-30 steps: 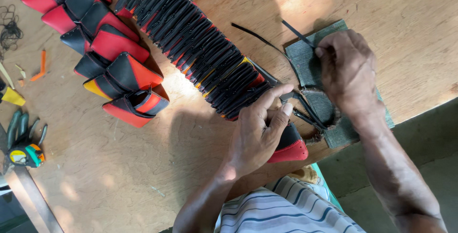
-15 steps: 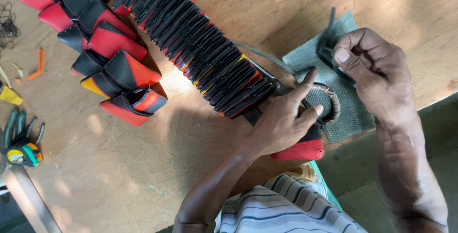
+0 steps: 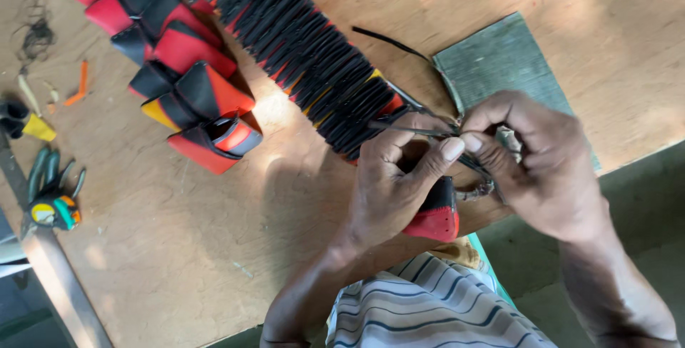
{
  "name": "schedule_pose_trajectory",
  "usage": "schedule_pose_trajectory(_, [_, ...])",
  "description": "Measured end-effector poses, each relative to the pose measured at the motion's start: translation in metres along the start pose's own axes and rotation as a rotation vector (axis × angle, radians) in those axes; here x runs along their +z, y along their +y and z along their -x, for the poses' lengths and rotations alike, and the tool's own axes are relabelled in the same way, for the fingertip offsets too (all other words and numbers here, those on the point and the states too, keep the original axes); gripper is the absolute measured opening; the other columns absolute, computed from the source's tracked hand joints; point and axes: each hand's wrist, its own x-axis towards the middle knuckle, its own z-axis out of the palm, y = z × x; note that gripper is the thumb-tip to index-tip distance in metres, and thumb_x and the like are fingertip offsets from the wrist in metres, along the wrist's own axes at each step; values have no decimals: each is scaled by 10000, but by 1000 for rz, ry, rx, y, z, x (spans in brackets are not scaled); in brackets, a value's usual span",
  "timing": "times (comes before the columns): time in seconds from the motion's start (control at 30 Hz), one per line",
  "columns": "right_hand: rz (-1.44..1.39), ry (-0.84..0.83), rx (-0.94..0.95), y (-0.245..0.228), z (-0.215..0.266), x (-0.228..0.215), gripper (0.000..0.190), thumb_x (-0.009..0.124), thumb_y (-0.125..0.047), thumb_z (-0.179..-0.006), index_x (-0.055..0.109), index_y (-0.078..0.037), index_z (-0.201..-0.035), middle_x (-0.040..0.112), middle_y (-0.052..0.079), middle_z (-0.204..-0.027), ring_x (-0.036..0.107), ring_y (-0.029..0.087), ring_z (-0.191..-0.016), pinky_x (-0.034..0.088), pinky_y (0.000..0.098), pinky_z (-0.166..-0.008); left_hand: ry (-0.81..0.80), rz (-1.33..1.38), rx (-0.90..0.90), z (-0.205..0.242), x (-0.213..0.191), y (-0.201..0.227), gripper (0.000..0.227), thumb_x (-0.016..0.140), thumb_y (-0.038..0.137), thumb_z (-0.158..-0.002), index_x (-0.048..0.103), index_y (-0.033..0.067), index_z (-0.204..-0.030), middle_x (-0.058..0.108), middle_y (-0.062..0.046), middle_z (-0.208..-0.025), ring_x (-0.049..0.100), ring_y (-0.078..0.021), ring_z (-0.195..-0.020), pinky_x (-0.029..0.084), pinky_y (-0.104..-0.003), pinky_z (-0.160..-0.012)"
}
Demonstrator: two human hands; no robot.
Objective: The person assembles a small red and black pouch by hand, inserting a zipper and threading a black strap through the top. They use scissors to trim the strap and then place the finished pouch on a stack of similar items.
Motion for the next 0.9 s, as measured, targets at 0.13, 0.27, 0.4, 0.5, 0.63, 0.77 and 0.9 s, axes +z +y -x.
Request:
schedule_pose_trajectory(0.13, [-62, 22, 2, -9, 2, 16, 73, 587, -51, -1023, 543, -11, -1065, 647, 74, -939, 655, 153, -811, 537, 290, -704, 36, 47, 24, 19, -9, -2, 153, 686, 154, -1045, 669, 5, -1018, 620, 12, -747, 540, -4, -674, 455, -228, -615])
schedule_pose_trajectory(0.27, [-637, 202, 138, 0, 10, 11, 76, 513, -85, -1080, 550, -28, -1113, 654, 100, -956, 625, 183, -731, 492, 285, -608, 32, -131, 2, 44, -40, -14, 118, 673, 151, -993, 680, 38, -959, 669, 18, -772, 607, -15, -668, 512, -233, -573])
schedule_pose_trajectory(0.4, [-908, 146, 18, 13, 7, -4, 70, 530, -96, -1165, 561, -34, -1173, 661, 102, -917, 642, 184, -763, 520, 321, -672, 118, -257, -84, 70, -83, -20, 161, 686, 157, -992, 688, 31, -892, 607, 14, -676, 557, -25, -601, 461, -237, -544])
schedule_pose_trajectory(0.5, [-844, -33, -81, 13, 0, 2, 43, 524, -117, -1176, 542, -78, -1171, 647, 57, -907, 651, 161, -802, 566, 352, -755, 317, -368, -300, 82, -106, -29, 173, 731, 185, -929, 715, 29, -858, 625, 31, -599, 486, -9, -558, 413, -244, -481])
schedule_pose_trajectory(0.63, [-876, -37, -14, 8, 10, 25, 76, 534, -99, -1186, 534, -64, -1118, 596, 42, -876, 558, 151, -755, 487, 332, -688, 406, -302, -230, 91, -131, -48, 160, 714, 147, -927, 702, 10, -846, 587, 22, -589, 450, -17, -550, 386, -264, -480])
schedule_pose_trajectory(0.77, [-1177, 77, 124, 10, 3, 22, 148, 544, -82, -1197, 509, 5, -1083, 597, 79, -874, 533, 162, -729, 479, 313, -671, 437, -417, -246, 103, -150, -62, 245, 749, 178, -949, 688, -7, -800, 557, -12, -561, 419, -37, -540, 372, -285, -482])
schedule_pose_trajectory(0.9, [-916, -44, 33, -15, -4, 46, 221, 625, -38, -1045, 551, -44, -1253, 652, 53, -882, 650, 144, -761, 583, 308, -679, 436, -444, -81, 107, -166, -69, 212, 700, 160, -987, 716, -1, -850, 707, 44, -691, 572, -2, -615, 498, -270, -559])
